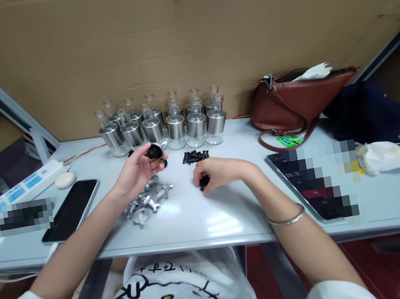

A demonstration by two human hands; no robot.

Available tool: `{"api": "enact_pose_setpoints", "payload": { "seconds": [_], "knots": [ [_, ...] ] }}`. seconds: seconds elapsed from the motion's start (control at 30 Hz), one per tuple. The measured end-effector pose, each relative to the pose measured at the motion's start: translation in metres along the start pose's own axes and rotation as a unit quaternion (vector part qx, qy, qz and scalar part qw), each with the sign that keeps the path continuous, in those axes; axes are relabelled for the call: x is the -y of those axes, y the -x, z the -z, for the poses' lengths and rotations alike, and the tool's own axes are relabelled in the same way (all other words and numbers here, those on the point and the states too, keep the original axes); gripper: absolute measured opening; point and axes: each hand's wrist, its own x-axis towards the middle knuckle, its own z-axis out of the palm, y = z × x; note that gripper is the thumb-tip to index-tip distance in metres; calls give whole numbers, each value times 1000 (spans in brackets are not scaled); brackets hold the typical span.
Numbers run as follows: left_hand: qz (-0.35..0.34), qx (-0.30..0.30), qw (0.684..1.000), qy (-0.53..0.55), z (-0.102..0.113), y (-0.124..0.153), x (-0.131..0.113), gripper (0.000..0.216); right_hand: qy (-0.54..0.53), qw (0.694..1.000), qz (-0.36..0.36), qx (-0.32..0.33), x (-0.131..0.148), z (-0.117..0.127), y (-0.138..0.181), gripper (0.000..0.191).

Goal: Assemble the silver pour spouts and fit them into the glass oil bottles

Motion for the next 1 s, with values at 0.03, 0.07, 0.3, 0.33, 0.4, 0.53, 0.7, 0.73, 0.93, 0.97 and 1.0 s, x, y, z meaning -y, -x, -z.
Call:
{"api": "enact_pose_setpoints", "payload": {
  "seconds": [0.03, 0.07, 0.3, 0.33, 0.4, 0.53, 0.7, 0.73, 0.93, 0.97, 1.0],
  "knots": [
    [0, 0, 1000, 0, 0, 0, 0, 31, 1, 1000, -1, 0, 0, 0, 0, 25],
    [0, -1, 1000, 0, 0, 0, 0, 31, 2, 1000, -3, 1, -1, 0, 0, 26],
    [0, -1, 1000, -5, 0, 0, 0, 31, 17, 1000, 18, -15, -3, -3, -3, 25],
    [-1, -1, 1000, -6, 0, 0, 0, 31, 17, 999, 27, -19, -2, -4, -4, 23],
    [0, -2, 1000, -7, 0, 0, 0, 30, 15, 999, 41, -22, -2, -5, -5, 19],
    [0, -4, 1000, -2, 0, 0, -1, 30, 2, 999, 39, -15, -2, -5, -6, 16],
    [0, -3, 1000, 1, 0, 0, 0, 30, -7, 999, 30, -22, -3, -4, -4, 16],
    [0, -1, 1000, 1, 0, 0, 0, 30, -7, 999, 34, -30, -2, -3, -4, 16],
    [-7, 4, 1000, -23, -1, 0, 0, 34, -42, 966, 35, -251, 10, -2, -6, 23],
    [-8, 8, 999, -34, -2, 1, 1, 35, -48, 953, 38, -297, 12, -2, -6, 25],
    [-7, 15, 999, -46, -3, 1, 2, 37, -49, 939, 49, -337, 14, -3, -7, 26]
  ]
}}
